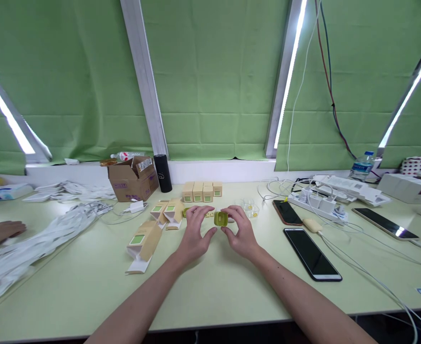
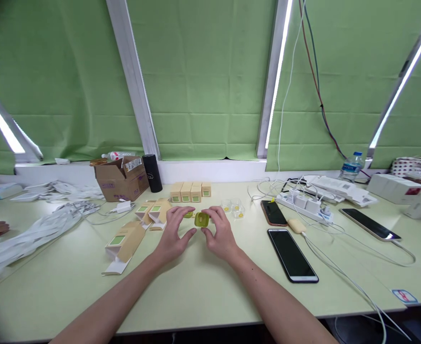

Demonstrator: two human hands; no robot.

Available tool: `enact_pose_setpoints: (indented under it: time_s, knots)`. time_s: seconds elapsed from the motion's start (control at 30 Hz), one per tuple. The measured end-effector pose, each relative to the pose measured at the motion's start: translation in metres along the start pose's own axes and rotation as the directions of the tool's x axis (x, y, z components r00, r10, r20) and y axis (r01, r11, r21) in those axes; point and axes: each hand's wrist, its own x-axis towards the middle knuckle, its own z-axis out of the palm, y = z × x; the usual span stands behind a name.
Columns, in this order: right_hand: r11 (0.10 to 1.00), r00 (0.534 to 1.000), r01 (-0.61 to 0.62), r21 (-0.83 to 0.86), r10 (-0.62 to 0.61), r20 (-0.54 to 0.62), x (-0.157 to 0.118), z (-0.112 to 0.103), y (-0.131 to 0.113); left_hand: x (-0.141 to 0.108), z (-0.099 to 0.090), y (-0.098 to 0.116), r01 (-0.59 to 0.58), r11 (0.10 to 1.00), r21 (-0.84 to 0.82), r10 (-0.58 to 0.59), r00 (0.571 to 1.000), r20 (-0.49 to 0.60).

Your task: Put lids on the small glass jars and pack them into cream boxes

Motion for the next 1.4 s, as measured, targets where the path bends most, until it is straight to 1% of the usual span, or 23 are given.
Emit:
enact_pose_setpoints:
  time_s: [0.07, 0.13, 0.3, 0.47, 0.6, 0.77, 1.0, 1.2, 1.3, 1.4]
  knots:
    - [0.998, 0.998, 0.057, -0.038, -0.056, 0.026, -0.001, 0.0, 0.001, -0.001, 0.001, -0.002, -0.025, 1.0, 0.004, 0.025, 0.999, 0.029]
    - [0.992, 0.993, 0.111, -0.061, -0.108, 0.054, -0.002, 0.0, 0.001, -0.001, 0.002, -0.006, -0.052, 0.999, 0.003, 0.051, 0.998, 0.034]
    - [0.976, 0.979, 0.197, -0.093, -0.191, 0.072, -0.001, 0.0, 0.001, 0.0, 0.004, -0.011, -0.098, 0.995, -0.017, 0.098, 0.995, -0.004]
    - [0.94, 0.955, 0.296, -0.167, -0.285, 0.085, 0.001, -0.003, 0.002, 0.001, 0.003, -0.011, -0.111, 0.993, -0.032, 0.109, 0.993, -0.044]
    - [0.916, 0.937, 0.35, -0.195, -0.337, 0.097, 0.002, -0.004, 0.001, 0.001, 0.002, -0.01, -0.126, 0.991, -0.039, 0.124, 0.991, -0.052]
    - [0.898, 0.925, 0.379, -0.222, -0.364, 0.109, 0.002, -0.003, 0.001, 0.001, 0.002, -0.009, -0.147, 0.989, -0.021, 0.145, 0.987, -0.074]
    - [0.866, 0.907, 0.422, -0.269, -0.401, 0.132, 0.005, -0.003, -0.003, 0.002, 0.002, -0.006, -0.206, 0.978, 0.027, 0.207, 0.972, -0.114]
    - [0.849, 0.894, 0.448, -0.28, -0.423, 0.149, 0.006, -0.002, -0.003, 0.002, 0.001, -0.006, -0.228, 0.971, 0.074, 0.236, 0.964, -0.123]
    - [0.851, 0.897, 0.442, -0.283, -0.42, 0.14, 0.006, -0.001, -0.002, 0.001, 0.001, -0.007, -0.22, 0.973, 0.069, 0.227, 0.966, -0.125]
    - [0.871, 0.913, 0.409, -0.272, -0.393, 0.114, 0.005, -0.001, -0.001, 0.001, 0.002, -0.008, -0.204, 0.977, 0.057, 0.209, 0.97, -0.121]
